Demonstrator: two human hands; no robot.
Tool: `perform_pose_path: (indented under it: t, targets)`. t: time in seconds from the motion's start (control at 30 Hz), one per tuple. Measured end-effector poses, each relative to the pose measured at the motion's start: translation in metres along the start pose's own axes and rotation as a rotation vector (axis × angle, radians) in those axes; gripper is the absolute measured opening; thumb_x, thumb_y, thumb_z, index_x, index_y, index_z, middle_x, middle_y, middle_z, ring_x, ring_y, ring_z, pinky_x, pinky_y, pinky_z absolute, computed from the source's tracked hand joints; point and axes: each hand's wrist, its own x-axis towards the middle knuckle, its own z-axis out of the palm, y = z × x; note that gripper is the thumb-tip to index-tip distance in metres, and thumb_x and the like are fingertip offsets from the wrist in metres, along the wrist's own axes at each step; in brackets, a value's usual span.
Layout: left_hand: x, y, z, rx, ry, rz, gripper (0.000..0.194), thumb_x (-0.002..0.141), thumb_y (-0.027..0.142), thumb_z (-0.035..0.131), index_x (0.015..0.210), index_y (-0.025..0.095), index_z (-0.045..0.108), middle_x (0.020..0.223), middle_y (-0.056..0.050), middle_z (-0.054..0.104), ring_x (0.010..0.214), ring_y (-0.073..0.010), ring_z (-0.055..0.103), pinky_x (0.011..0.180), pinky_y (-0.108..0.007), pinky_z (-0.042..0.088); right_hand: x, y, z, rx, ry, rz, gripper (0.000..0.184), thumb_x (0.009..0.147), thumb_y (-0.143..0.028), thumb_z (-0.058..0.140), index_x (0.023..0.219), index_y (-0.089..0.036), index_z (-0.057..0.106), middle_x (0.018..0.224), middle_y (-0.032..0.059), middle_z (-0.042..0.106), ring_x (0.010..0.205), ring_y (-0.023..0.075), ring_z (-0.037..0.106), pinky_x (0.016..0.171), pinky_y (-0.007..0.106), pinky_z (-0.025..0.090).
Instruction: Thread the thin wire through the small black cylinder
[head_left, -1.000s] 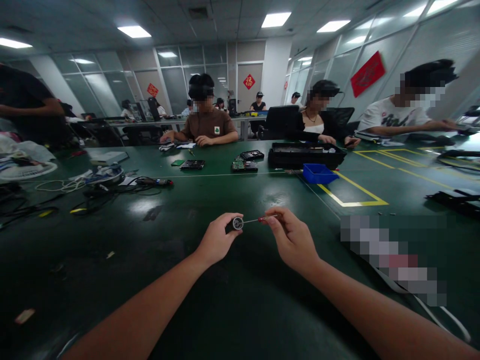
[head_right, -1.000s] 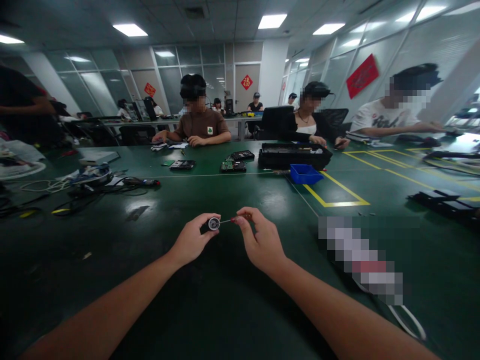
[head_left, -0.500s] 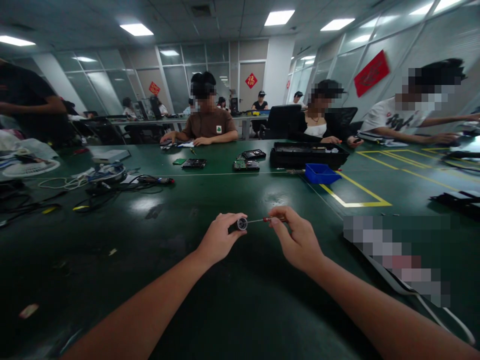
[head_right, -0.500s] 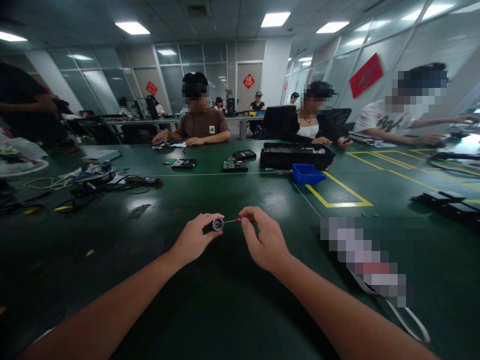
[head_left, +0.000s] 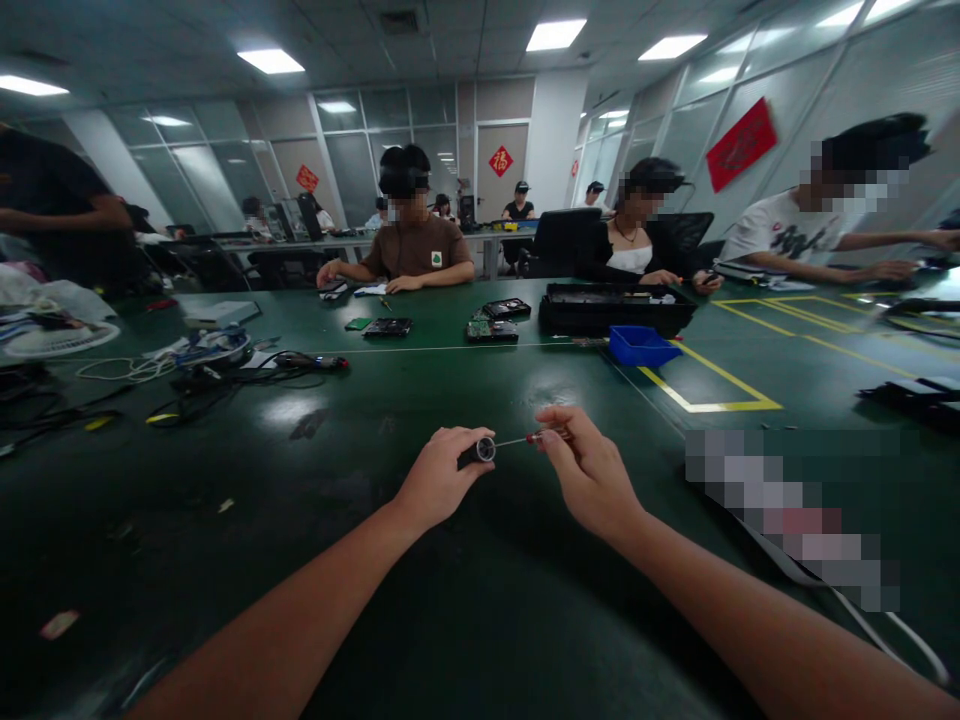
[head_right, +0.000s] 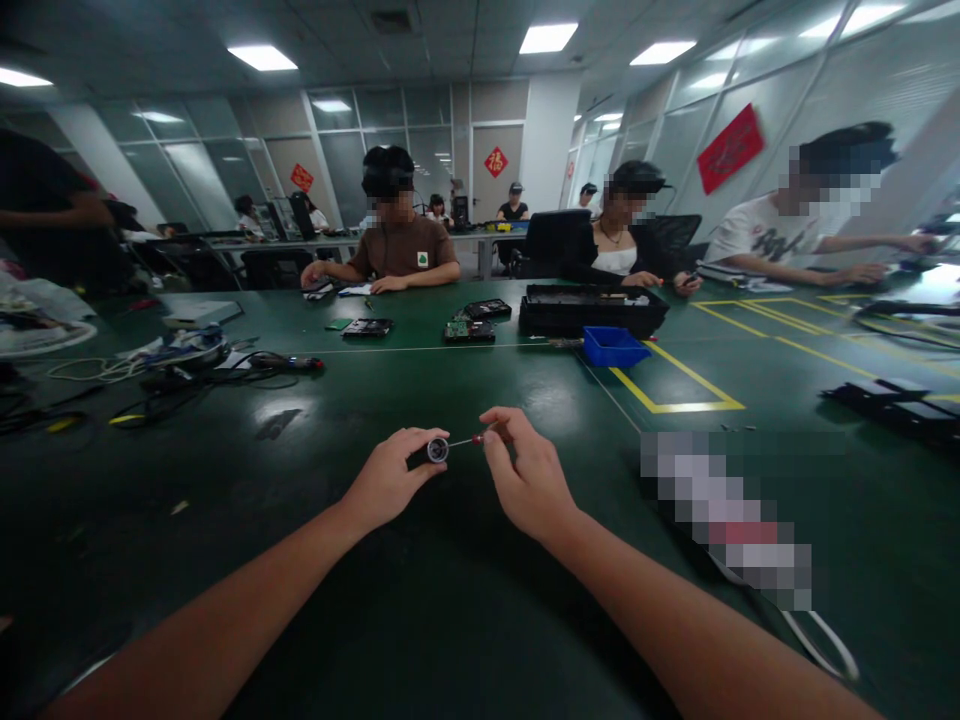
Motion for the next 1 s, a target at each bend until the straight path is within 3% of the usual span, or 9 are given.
perform_pose_path:
  t: [0.1,0.2,0.33,0.4,0.5,0.8,1.0]
  targets:
    - [-0.001,0.004,-0.001,-0.008,0.009,-0.019,0.039,0.086,0.021,0.071,0.123,0.027,0.065,0.119,-0.004,0.068,0.112,-0.0245,0.059,0.099,-0.041,0.045,0.004,0.005,0.002,0.195,0.04,0.106,0.021,0.096,-0.04,0.055,0.107,-0.022,0.06,0.093,0.0061,0.071,0.087,0.0225,0.07,0.08,0.039,0.055]
    - [-0.002,0.007,-0.003,-0.015,-0.007,0.052,0.038,0.088,0.021,0.069,0.125,0.028,0.064,0.123,-0.003,0.067,0.116,-0.0231,0.058,0.106,-0.043,0.041,0.011,0.013,0.005,0.419,0.115,0.239,0.027,0.094,-0.047,0.057,0.098,-0.021,0.063,0.089,0.0057,0.07,0.082,0.0215,0.07,0.081,0.041,0.057]
    - [0.0,0.005,-0.004,0.034,-0.029,0.094,0.036,0.09,0.022,0.067,0.125,0.031,0.063,0.124,-0.001,0.067,0.119,-0.0215,0.057,0.12,-0.053,0.02,0.017,0.023,0.006,0.612,0.072,0.358,0.031,0.093,-0.052,0.054,0.087,-0.021,0.06,0.074,0.0037,0.065,0.069,0.021,0.067,0.073,0.042,0.06]
    - [0.0,0.003,-0.004,0.051,-0.036,0.074,0.037,0.09,0.022,0.067,0.125,0.031,0.063,0.125,-0.002,0.066,0.121,-0.0223,0.056,0.12,-0.056,0.017,0.017,0.025,0.006,0.574,0.09,0.334,0.031,0.093,-0.052,0.054,0.09,-0.022,0.06,0.079,0.0042,0.066,0.072,0.021,0.068,0.073,0.041,0.06]
    - [0.0,0.001,-0.003,0.056,-0.026,0.056,0.038,0.089,0.023,0.069,0.126,0.029,0.063,0.125,-0.003,0.066,0.12,-0.0236,0.056,0.118,-0.055,0.022,0.013,0.023,0.006,0.485,0.131,0.278,0.03,0.095,-0.051,0.054,0.098,-0.021,0.06,0.087,0.0046,0.067,0.078,0.0201,0.068,0.077,0.04,0.059]
    - [-0.001,0.002,-0.002,0.045,-0.004,0.043,0.04,0.087,0.026,0.071,0.126,0.028,0.063,0.121,-0.005,0.068,0.114,-0.0257,0.058,0.111,-0.051,0.034,0.007,0.013,0.005,0.272,0.112,0.153,0.023,0.098,-0.043,0.051,0.099,-0.021,0.059,0.086,0.004,0.068,0.081,0.0201,0.068,0.078,0.04,0.056]
    - [0.0,0.0,-0.003,0.042,0.032,0.029,0.041,0.087,0.027,0.071,0.127,0.03,0.063,0.123,-0.004,0.067,0.117,-0.0261,0.056,0.112,-0.052,0.032,0.004,0.013,0.002,0.173,0.128,0.069,0.022,0.1,-0.043,0.049,0.103,-0.023,0.059,0.088,0.0043,0.069,0.082,0.0213,0.07,0.075,0.039,0.056]
